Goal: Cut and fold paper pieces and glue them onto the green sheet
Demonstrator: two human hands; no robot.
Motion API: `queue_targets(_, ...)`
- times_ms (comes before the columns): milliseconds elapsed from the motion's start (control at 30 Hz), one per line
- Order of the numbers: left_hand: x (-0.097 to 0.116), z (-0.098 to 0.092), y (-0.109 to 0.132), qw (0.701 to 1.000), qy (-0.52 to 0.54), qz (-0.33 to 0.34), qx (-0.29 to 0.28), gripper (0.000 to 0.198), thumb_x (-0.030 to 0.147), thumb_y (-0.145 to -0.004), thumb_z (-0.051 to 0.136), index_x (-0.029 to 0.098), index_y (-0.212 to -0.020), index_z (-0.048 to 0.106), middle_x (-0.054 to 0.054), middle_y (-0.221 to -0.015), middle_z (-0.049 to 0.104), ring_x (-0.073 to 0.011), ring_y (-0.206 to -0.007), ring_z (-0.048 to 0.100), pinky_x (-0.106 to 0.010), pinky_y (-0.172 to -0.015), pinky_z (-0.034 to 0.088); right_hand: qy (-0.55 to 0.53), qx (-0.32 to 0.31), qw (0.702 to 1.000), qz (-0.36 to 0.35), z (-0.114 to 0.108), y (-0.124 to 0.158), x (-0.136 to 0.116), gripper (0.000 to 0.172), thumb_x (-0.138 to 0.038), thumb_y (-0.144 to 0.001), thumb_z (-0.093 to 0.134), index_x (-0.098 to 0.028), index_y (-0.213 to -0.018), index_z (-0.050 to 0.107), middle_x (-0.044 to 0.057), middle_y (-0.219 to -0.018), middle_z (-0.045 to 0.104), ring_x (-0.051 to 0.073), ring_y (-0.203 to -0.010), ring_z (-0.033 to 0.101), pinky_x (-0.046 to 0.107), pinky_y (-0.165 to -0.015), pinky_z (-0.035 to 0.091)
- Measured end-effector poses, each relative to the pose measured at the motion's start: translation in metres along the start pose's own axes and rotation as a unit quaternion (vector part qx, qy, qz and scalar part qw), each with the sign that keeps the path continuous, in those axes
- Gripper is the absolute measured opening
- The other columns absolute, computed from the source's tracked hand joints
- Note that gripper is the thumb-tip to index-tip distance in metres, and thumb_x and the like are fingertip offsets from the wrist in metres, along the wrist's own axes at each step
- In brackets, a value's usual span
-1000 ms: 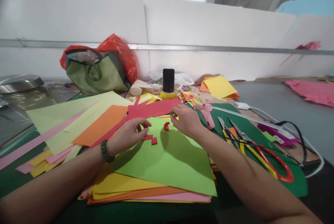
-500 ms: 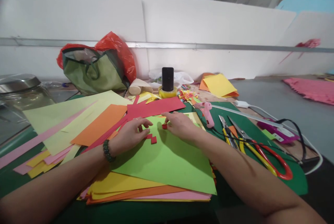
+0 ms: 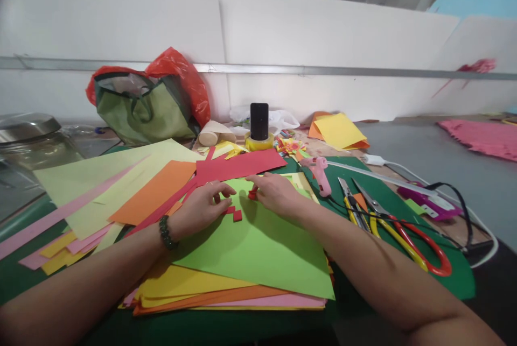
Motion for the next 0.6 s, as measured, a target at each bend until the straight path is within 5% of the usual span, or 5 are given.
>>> queue_targets(100, -0.001, 0.0, 0.0, 1.0, 0.015, -0.007, 0.003, 0.024, 0.019, -0.078, 0.052, 0.018, -0.097, 0.068, -0.005, -0.091, 0.07, -0.0185, -0.073, 0.061, -0.03, -0.067, 0.045, -0.012, 0.017, 1.0, 0.02, -0.001, -0.002, 0.005, 0.038, -0.012, -0.081, 0.056, -0.019, -0.118, 0.06, 0.006, -0.094, 0.074, 0.02, -0.086, 0.067, 0.027, -0.071, 0.047)
queue_targets(233, -0.004, 0.0, -0.001, 0.992, 0.116, -0.049, -0.006, 0.031, 0.026, -0.079, 0.054, 0.015, -0.106, 0.064, -0.006, -0.089, 0.07, -0.0164, -0.069, 0.061, -0.029, -0.064, 0.046, -0.075, 0.12, 0.99, -0.003, -0.018, 0.004, 0.001, 0.038, -0.01, -0.079, 0.054, -0.018, -0.116, 0.058, 0.005, -0.095, 0.074, 0.018, -0.086, 0.068, 0.028, -0.075, 0.05)
queue_targets(400, -0.007, 0.014, 0.004, 0.923, 0.341, -0.152, -0.098, 0.041, 0.046, -0.081, 0.054, 0.012, -0.102, 0.063, -0.011, -0.096, 0.07, -0.0137, -0.068, 0.063, -0.025, -0.061, 0.046, -0.018, 0.259, 0.957, -0.131, -0.041, 0.022, -0.031, 0.028, -0.013, -0.086, 0.048, -0.015, -0.111, 0.059, 0.009, -0.095, 0.073, 0.02, -0.085, 0.067, 0.032, -0.076, 0.051)
queue_targets(600, -0.001, 0.024, 0.01, 0.86, 0.45, -0.185, -0.158, 0.031, 0.041, -0.071, 0.066, 0.013, -0.084, 0.064, -0.011, -0.096, 0.072, -0.0157, -0.071, 0.068, -0.025, -0.065, 0.047, 0.109, 0.233, 0.942, -0.215, -0.036, 0.03, -0.063, 0.03, -0.014, -0.091, 0.042, -0.014, -0.115, 0.061, 0.011, -0.091, 0.072, 0.021, -0.079, 0.062, 0.034, -0.071, 0.049)
Point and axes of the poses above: each hand's wrist, its own y-axis away from the middle knuckle, its own z-axis out of the palm, x = y × z, the point moved 8 cm from there along -y, towards the middle knuckle
